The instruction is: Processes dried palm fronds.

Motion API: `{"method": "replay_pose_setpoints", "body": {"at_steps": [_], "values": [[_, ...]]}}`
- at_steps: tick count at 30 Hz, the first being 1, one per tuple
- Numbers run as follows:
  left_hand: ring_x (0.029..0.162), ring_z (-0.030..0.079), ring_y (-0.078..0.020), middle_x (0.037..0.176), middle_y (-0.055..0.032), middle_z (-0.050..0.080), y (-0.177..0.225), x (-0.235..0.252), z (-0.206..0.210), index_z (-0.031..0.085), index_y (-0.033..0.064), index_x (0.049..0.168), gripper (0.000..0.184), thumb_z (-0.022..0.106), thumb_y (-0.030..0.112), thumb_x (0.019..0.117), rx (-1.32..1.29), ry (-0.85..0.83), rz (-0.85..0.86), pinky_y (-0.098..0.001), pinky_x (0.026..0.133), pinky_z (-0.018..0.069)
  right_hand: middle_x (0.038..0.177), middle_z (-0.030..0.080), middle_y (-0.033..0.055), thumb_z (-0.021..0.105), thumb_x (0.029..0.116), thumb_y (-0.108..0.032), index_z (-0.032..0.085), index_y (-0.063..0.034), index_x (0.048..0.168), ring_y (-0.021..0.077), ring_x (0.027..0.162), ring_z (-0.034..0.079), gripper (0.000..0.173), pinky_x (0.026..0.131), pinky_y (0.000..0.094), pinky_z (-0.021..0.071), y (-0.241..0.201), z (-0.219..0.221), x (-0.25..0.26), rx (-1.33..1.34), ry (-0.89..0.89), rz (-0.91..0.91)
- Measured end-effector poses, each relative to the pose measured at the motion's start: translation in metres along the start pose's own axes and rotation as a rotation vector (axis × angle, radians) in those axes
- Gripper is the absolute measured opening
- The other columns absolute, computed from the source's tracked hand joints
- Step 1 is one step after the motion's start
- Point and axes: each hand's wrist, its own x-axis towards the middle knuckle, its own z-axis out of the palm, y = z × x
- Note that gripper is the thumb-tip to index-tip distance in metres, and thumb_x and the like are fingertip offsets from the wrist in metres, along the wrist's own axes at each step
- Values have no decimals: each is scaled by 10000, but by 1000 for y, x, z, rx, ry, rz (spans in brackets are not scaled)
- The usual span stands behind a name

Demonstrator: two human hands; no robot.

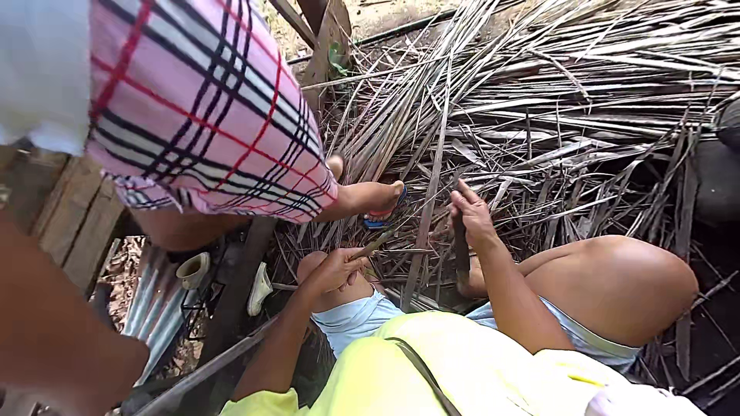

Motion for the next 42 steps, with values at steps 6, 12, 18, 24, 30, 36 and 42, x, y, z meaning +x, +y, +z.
{"method": "replay_pose_setpoints", "body": {"at_steps": [6,12,18,24,30,36,42], "values": [[1137,688,-380,1221,-194,714,24,12,22,485,255,1557,454,442,239,1106,699,291,-126,-559,1011,511,734,545,40,485,1099,-270,443,-168,1522,125,506,517,438,471,292,499,2,39,-17,-188,-254,161],[980,720,-409,1169,-220,710,24,18,50,439,231,1588,507,429,160,1086,892,399,-106,-564,855,552,734,570,60,523,1088,-213,394,-192,1587,112,482,498,516,453,252,464,33,58,-18,-219,-312,243],[972,720,-421,1164,-222,718,23,-1,47,453,259,1582,500,441,179,1089,881,400,-101,-572,852,547,712,518,-11,519,1088,-307,449,-237,1534,69,479,460,457,430,239,443,19,22,4,-56,-82,189],[882,727,-416,1024,-215,744,5,-7,37,553,229,1518,454,495,165,1072,918,549,-40,-564,771,554,738,515,-25,495,1098,-318,442,-211,1494,59,447,463,414,394,221,446,-5,8,8,10,148,114],[1042,702,-403,1239,-227,679,21,11,45,348,299,1629,581,466,169,1074,851,449,-225,-554,869,550,734,554,56,487,1101,-267,372,-242,1589,130,495,522,501,462,284,498,19,60,-21,-214,-348,293],[1005,710,-385,1157,-237,695,13,11,55,405,302,1605,579,530,208,1048,826,535,-213,-525,851,550,708,530,48,485,1103,-250,360,-251,1604,120,471,495,516,440,264,475,26,54,-14,-166,-303,290],[1084,695,-372,1243,-206,684,21,7,61,361,313,1623,554,485,275,1084,761,493,-301,-524,920,533,690,537,46,489,1098,-234,342,-170,1599,117,480,513,526,457,260,493,24,60,-21,-165,-422,251]]}}
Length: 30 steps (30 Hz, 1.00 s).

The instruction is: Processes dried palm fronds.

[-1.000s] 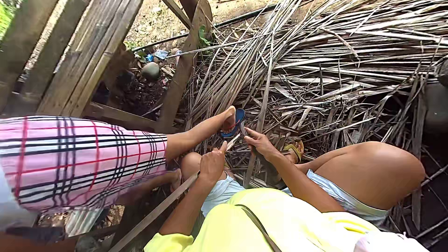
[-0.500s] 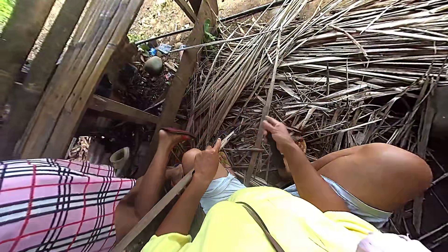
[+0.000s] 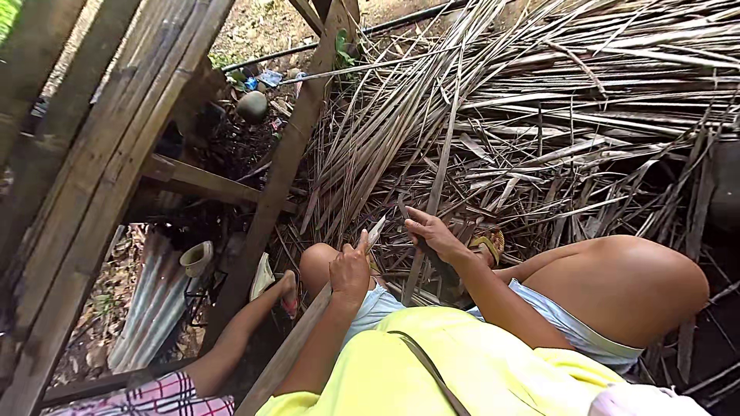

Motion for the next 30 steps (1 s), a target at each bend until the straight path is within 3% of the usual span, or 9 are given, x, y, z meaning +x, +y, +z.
{"method": "replay_pose_setpoints", "body": {"at_steps": [6,10,14,19,24,30], "values": [[1149,683,-341,1279,-161,689,1,-6,-9,374,339,1614,534,489,326,1092,-49,-10,-106,-511,953,530,696,533,41,494,1098,-240,417,-187,1563,107,490,515,474,464,249,486,8,7,8,-28,-63,83],[1156,684,-343,1294,-164,688,-5,-1,-15,378,304,1616,541,508,312,1091,-74,17,-172,-523,953,536,699,536,35,489,1100,-253,443,-178,1543,105,493,523,452,462,244,492,10,8,10,12,-74,77],[1121,694,-350,1273,-170,686,5,-3,-14,375,305,1616,546,507,322,1087,-52,14,-113,-523,928,548,680,507,32,482,1102,-258,445,-146,1526,113,470,504,440,447,256,494,5,-2,10,86,-11,10],[1117,695,-335,1277,-167,685,28,-6,-14,384,321,1611,522,472,360,1098,-24,-36,-44,-513,925,541,713,529,53,484,1101,-235,367,-194,1582,118,467,500,497,433,260,482,5,-12,13,84,35,-24],[1151,679,-353,1298,-173,677,45,-3,-23,391,314,1608,524,492,353,1095,-37,-82,21,-533,948,530,711,512,36,489,1099,-248,382,-195,1574,109,470,492,489,430,259,482,4,-18,17,147,42,-26],[1068,695,-365,1232,-185,689,66,5,-33,426,317,1591,521,536,341,1082,-82,0,119,-551,895,544,719,502,-5,504,1093,-277,422,-251,1538,56,465,455,453,406,209,435,-18,-34,-2,225,159,-149]]}}
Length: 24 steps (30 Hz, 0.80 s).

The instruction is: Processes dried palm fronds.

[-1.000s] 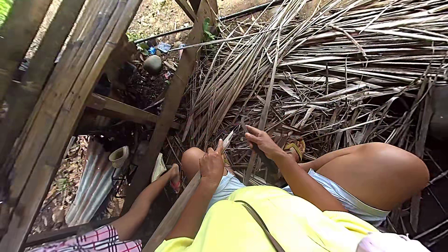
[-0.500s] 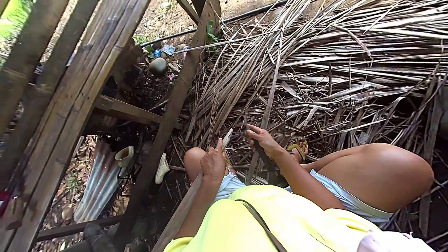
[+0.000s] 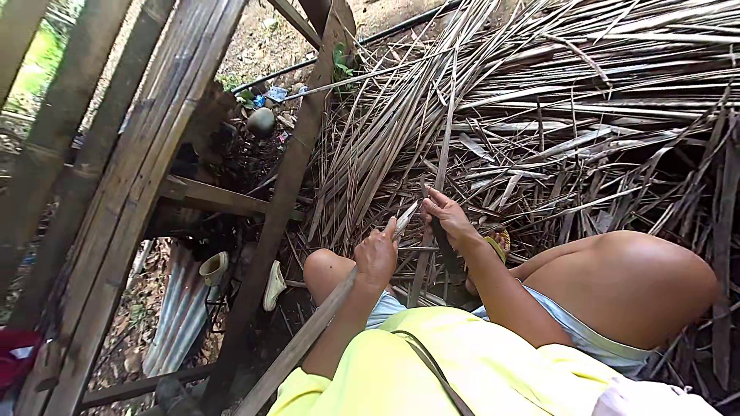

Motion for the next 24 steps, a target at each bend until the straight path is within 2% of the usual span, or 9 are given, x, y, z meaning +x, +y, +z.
{"method": "replay_pose_setpoints", "body": {"at_steps": [4,9,16,19,22,24], "values": [[978,707,-381,1148,-202,701,2,17,-3,464,288,1572,506,559,285,1075,9,84,135,-556,829,560,709,501,20,511,1092,-281,399,-264,1567,79,440,442,489,381,219,419,-9,-7,-7,-46,64,-74],[864,715,-365,1070,-197,707,-24,32,-6,532,277,1531,515,620,206,1029,64,209,306,-541,744,574,704,531,31,532,1084,-267,438,-247,1558,81,441,439,483,384,210,399,-8,-11,-7,-101,90,-105],[736,703,-338,909,-180,702,-60,29,8,618,206,1463,478,643,132,991,16,317,406,-507,654,570,682,516,19,551,1076,-265,469,-232,1533,76,432,442,466,381,210,414,-1,-3,2,-36,134,-74],[726,702,-352,894,-189,706,-78,24,7,644,192,1436,485,667,98,961,9,328,404,-522,657,567,693,517,-19,523,1087,-272,452,-204,1517,64,446,474,442,396,222,456,-5,-20,18,41,268,-67],[730,697,-360,884,-192,699,-102,24,4,654,193,1425,480,669,92,957,6,329,380,-532,654,561,736,523,-17,485,1101,-228,424,-144,1512,74,461,502,424,408,236,486,-17,-42,31,131,467,-134],[766,704,-373,922,-203,708,-111,30,4,656,195,1423,474,666,86,962,-8,293,343,-549,677,558,742,509,-27,479,1105,-273,433,-169,1479,66,455,489,391,409,225,480,-23,-35,28,99,539,-132]]}}
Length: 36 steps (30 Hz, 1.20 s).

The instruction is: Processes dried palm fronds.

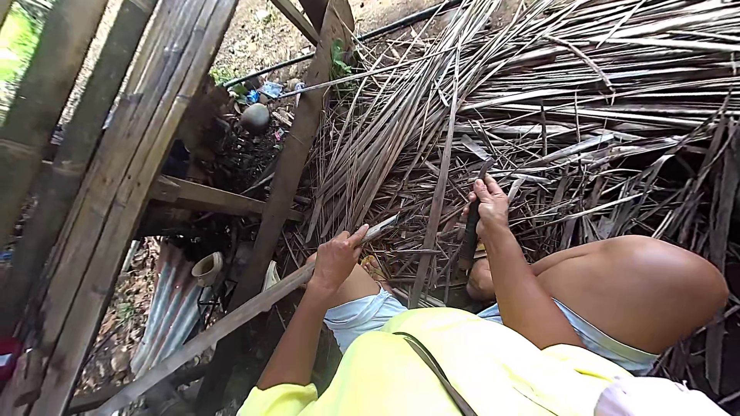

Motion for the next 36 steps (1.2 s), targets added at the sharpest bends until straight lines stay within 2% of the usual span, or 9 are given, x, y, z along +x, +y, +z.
{"method": "replay_pose_setpoints", "body": {"at_steps": [6,11,13,18,23,27,30,33,36], "values": [[833,721,-372,982,-177,736,-23,7,-1,687,193,1384,456,631,22,965,-127,-27,11,-591,731,560,769,530,-14,512,1094,-285,450,-165,1480,84,474,514,409,428,249,503,5,3,6,-57,1,-73],[1102,696,-433,1210,-192,732,-44,3,-30,667,202,1404,404,580,71,1032,-174,-158,-173,-669,939,505,721,514,-16,468,1110,-253,485,-127,1376,94,445,506,295,417,267,508,4,1,23,-26,98,-146],[1169,667,-408,1247,-184,716,-54,15,-39,621,227,1453,416,510,112,1068,-194,-270,-269,-634,1010,474,707,513,-19,418,1123,-266,473,-130,1427,91,457,519,337,430,271,517,0,13,11,-134,-83,-129],[579,592,-156,776,-97,675,-40,45,-28,627,114,1406,339,509,214,1104,-610,-503,-251,-326,590,525,637,524,-2,374,1095,-179,431,-119,1510,108,471,533,423,468,277,528,22,70,-46,-224,-801,219],[549,574,-140,779,-117,664,-44,50,-27,478,155,1555,474,539,149,1085,-716,-637,-182,-282,555,508,621,510,-10,333,1123,-239,558,-142,1228,105,456,520,266,454,268,524,38,68,-35,13,-701,250],[503,531,-93,664,-56,623,-66,34,-26,667,-10,1031,298,511,234,1101,-705,-562,-228,-237,509,452,632,519,-16,278,1137,-313,514,-158,1406,95,448,510,390,440,260,511,33,69,-31,-59,-671,190],[613,576,-171,730,-81,638,-60,36,-24,666,8,991,351,491,289,1109,-588,-413,-303,-367,627,491,621,533,2,291,1125,-253,397,-94,1527,105,452,530,446,445,265,518,40,87,-61,-258,-816,170],[928,708,-327,978,-172,728,-39,44,-14,723,23,1141,315,540,273,1081,-479,-330,-231,-581,896,549,650,546,5,392,1086,-189,280,-24,1587,113,464,535,539,432,281,515,55,89,-86,-435,-922,85],[1017,698,-359,1073,-187,717,-30,40,-5,704,16,1149,224,601,180,1037,-409,-233,-133,-601,877,554,685,530,-17,399,1092,-195,234,-17,1581,82,473,538,547,430,265,517,59,98,-106,-564,-962,-14]]}}
